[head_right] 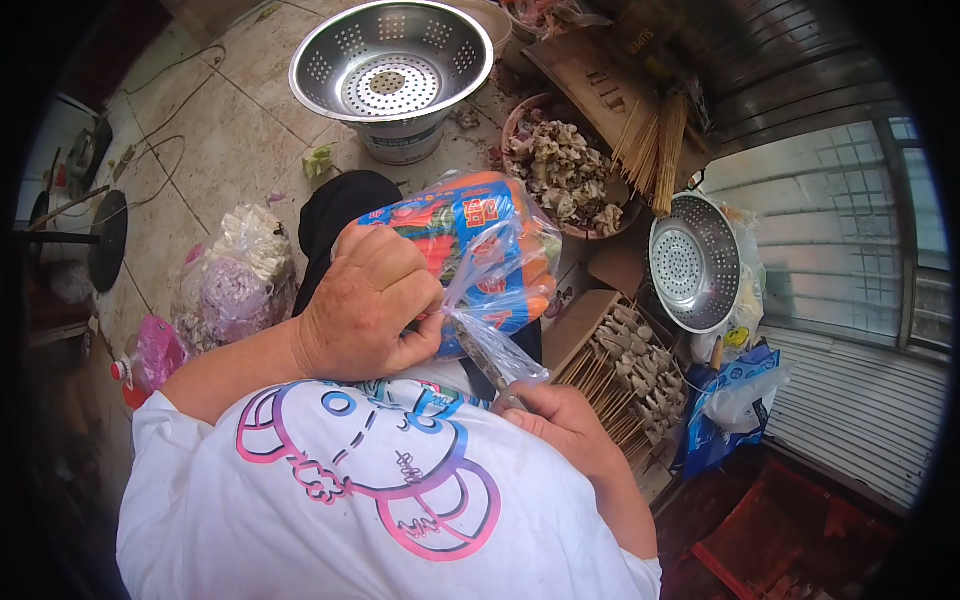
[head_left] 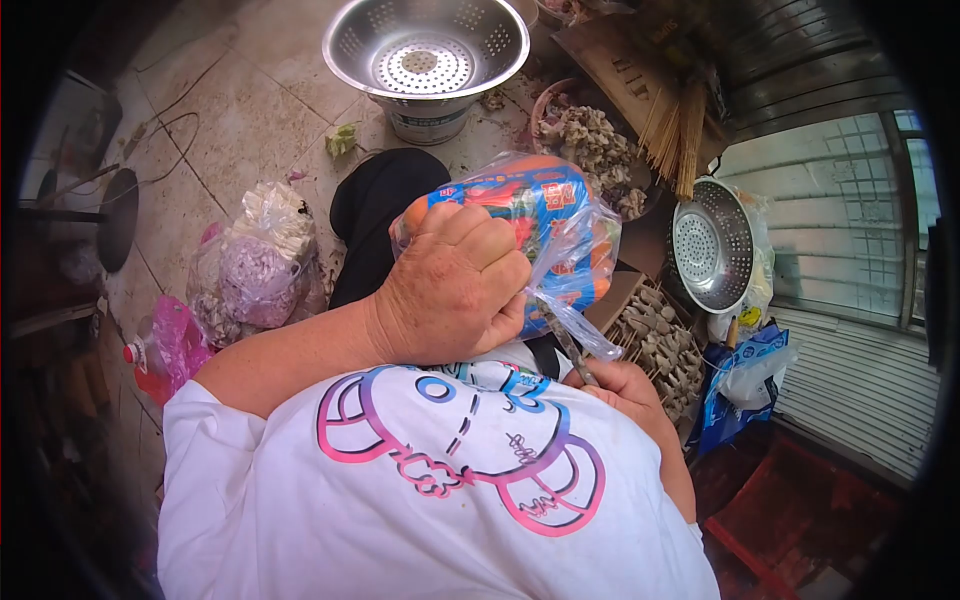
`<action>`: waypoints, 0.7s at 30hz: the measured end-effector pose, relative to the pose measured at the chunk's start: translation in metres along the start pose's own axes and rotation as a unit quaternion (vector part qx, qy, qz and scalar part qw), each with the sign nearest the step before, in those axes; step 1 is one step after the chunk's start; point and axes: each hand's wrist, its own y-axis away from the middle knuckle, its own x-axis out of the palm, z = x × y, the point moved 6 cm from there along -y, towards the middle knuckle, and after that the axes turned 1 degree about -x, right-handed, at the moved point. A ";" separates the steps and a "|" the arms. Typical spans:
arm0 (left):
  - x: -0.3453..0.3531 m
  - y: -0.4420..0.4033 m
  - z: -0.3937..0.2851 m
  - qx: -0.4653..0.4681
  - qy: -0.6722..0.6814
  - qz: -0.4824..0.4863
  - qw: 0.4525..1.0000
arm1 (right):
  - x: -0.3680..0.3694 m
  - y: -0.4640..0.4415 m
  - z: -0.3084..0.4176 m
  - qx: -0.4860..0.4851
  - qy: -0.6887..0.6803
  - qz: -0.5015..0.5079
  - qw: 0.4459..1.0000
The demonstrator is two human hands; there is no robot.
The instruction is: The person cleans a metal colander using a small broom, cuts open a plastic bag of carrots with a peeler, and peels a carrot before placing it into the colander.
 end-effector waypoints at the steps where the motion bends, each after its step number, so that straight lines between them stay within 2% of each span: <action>1: 0.000 0.001 0.000 0.002 -0.002 -0.002 1.000 | 0.000 0.000 0.000 0.012 -0.013 -0.008 1.000; 5: -0.001 0.002 -0.001 0.003 -0.002 0.000 1.000 | 0.001 0.002 -0.007 0.072 -0.079 -0.029 0.994; 21: 0.001 0.007 -0.001 0.023 -0.010 -0.002 1.000 | 0.004 0.001 -0.012 0.087 -0.092 -0.035 0.991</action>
